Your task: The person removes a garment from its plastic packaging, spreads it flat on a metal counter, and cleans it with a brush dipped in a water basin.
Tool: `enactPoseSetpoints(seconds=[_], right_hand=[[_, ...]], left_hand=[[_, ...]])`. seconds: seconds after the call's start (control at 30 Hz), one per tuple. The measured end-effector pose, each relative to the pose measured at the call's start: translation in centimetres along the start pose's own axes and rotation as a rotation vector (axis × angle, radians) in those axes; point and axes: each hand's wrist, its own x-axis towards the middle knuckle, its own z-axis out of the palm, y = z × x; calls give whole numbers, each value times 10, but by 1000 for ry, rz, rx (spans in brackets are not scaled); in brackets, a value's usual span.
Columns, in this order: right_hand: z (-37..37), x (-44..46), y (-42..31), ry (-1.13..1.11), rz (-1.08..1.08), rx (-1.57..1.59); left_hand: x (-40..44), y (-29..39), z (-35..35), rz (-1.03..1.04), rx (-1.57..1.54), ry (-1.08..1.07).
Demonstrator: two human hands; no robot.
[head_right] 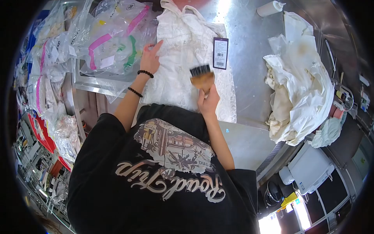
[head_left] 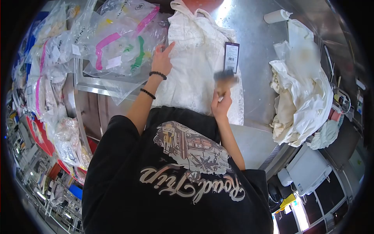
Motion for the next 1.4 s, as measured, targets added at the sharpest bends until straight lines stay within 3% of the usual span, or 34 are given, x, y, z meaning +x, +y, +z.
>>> enactPoseSetpoints(seconds=[0.23, 0.4, 0.57, 0.73, 0.87, 1.03, 1.2, 1.4], right_hand=[[-18, 10, -27, -6, 54, 26], [-4, 10, -10, 139, -102, 243], [-10, 23, -26, -132, 80, -154], [-2, 5, -1, 82, -112, 114], [-20, 18, -20, -178, 75, -148], [-36, -2, 3, 4, 289, 28], [-29, -9, 46, 112, 293, 110], [-25, -13, 52, 116, 338, 158]], left_hand=[[-17, -20, -14, -40, -230, -32], [-15, -14, -13, 44, -195, 91], [-19, -15, -10, -17, -208, 99], [-16, 7, -18, 0, -86, 138], [-16, 34, -16, 364, -14, 213], [-13, 57, 17, 461, 141, 217], [-8, 56, 37, 347, -5, 176], [-7, 66, 31, 281, 37, 120]])
